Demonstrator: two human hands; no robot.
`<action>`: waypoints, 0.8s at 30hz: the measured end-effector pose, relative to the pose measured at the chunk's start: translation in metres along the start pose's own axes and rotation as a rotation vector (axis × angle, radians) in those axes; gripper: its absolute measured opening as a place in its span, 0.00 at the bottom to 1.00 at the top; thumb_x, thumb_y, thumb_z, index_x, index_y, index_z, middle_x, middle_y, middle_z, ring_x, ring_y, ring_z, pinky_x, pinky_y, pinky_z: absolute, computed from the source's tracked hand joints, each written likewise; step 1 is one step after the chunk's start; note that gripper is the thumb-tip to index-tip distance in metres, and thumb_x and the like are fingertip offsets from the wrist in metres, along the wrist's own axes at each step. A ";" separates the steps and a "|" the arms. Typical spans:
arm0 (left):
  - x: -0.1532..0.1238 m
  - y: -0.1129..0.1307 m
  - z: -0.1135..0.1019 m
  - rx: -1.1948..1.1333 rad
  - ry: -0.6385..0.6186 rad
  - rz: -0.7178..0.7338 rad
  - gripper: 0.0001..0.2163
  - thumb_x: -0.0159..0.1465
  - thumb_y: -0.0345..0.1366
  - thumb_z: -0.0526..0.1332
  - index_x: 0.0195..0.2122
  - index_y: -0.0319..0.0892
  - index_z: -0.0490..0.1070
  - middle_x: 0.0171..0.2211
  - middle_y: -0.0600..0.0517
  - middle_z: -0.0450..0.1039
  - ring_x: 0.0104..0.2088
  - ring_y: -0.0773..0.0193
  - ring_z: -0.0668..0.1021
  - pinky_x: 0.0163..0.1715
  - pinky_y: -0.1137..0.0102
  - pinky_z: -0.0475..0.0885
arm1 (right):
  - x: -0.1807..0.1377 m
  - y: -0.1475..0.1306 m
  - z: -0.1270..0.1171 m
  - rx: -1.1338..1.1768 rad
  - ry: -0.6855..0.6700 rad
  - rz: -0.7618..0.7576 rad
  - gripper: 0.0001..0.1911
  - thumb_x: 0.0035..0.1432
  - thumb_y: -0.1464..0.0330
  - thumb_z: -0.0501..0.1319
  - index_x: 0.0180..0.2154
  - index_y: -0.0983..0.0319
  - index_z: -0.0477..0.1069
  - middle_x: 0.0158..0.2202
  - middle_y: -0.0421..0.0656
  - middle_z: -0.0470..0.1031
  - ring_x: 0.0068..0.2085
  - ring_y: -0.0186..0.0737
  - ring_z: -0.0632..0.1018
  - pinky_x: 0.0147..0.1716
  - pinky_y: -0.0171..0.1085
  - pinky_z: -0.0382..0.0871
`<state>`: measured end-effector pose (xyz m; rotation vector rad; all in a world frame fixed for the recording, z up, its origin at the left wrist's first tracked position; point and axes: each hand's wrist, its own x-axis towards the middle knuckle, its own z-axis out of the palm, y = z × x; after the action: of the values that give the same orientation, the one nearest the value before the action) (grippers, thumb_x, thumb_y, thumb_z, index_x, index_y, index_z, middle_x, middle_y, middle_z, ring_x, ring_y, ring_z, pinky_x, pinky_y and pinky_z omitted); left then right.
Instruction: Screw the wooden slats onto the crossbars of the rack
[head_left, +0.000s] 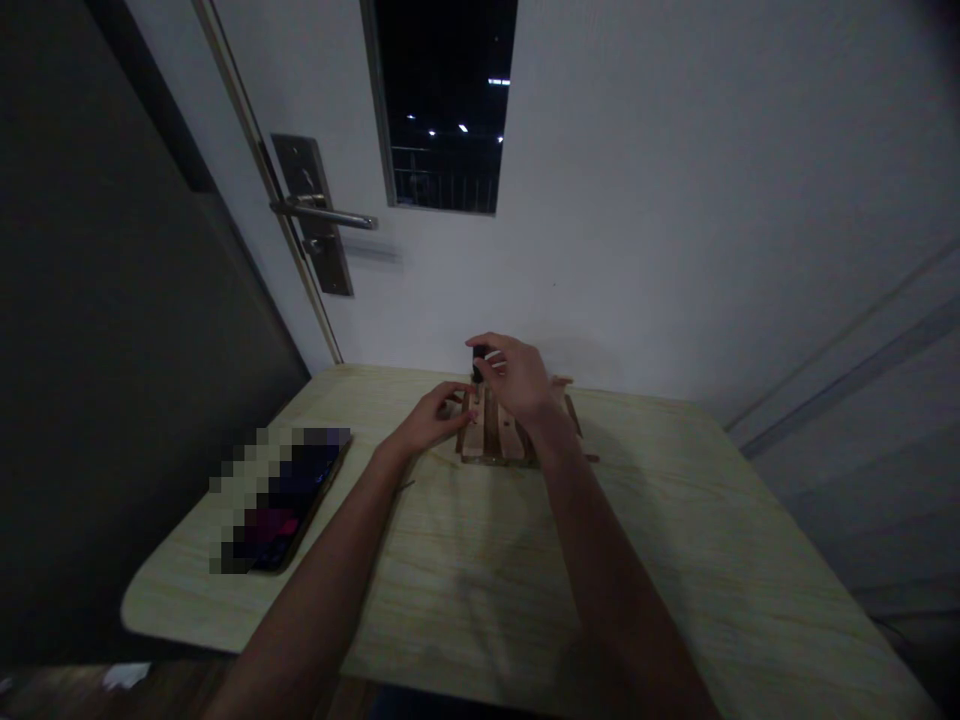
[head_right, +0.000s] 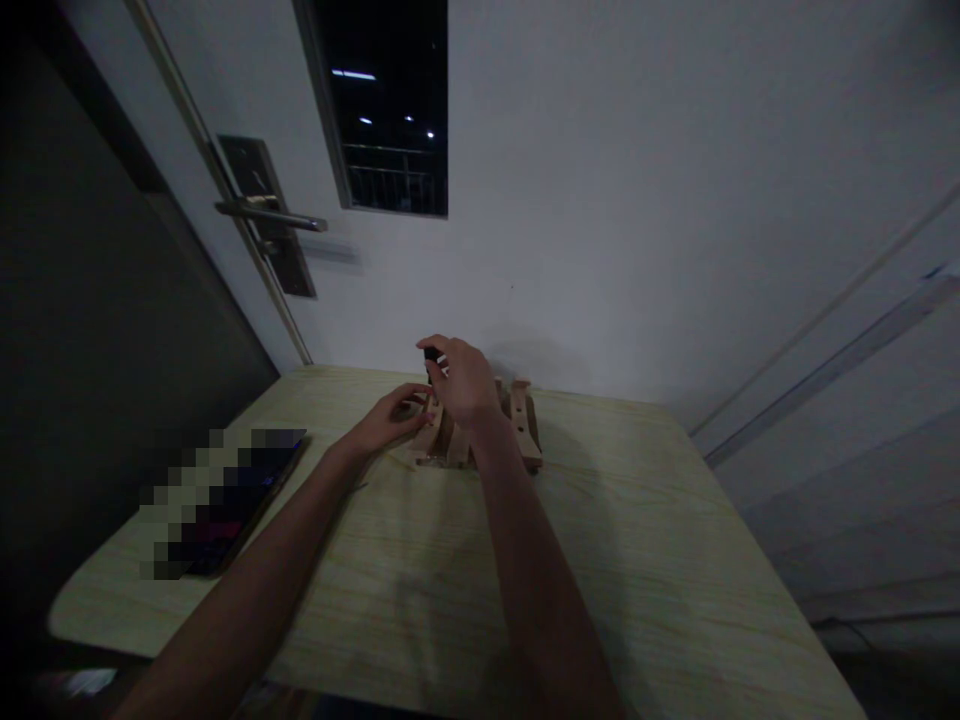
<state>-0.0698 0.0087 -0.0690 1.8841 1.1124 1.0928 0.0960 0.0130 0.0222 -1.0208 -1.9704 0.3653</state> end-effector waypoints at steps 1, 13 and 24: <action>0.000 0.000 0.000 0.005 0.002 0.004 0.20 0.57 0.42 0.63 0.48 0.40 0.67 0.45 0.45 0.71 0.44 0.59 0.74 0.46 0.63 0.69 | 0.000 0.000 0.000 0.013 0.005 0.006 0.13 0.55 0.74 0.56 0.42 0.59 0.72 0.42 0.44 0.77 0.36 0.37 0.78 0.40 0.41 0.75; 0.001 -0.001 0.000 0.003 0.006 0.026 0.20 0.56 0.42 0.63 0.48 0.41 0.68 0.47 0.45 0.71 0.46 0.57 0.73 0.47 0.62 0.69 | -0.001 -0.003 -0.004 0.069 -0.051 -0.005 0.16 0.54 0.75 0.55 0.43 0.59 0.72 0.39 0.42 0.77 0.35 0.36 0.78 0.36 0.36 0.75; 0.000 -0.003 -0.001 -0.026 -0.007 0.005 0.20 0.56 0.42 0.63 0.48 0.41 0.67 0.46 0.45 0.71 0.44 0.58 0.74 0.46 0.62 0.70 | 0.000 0.002 -0.001 -0.048 0.017 -0.014 0.11 0.53 0.74 0.59 0.40 0.58 0.71 0.35 0.42 0.75 0.32 0.36 0.75 0.36 0.38 0.73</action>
<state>-0.0714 0.0100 -0.0708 1.8706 1.0848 1.0976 0.0976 0.0145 0.0218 -1.0364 -1.9781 0.3017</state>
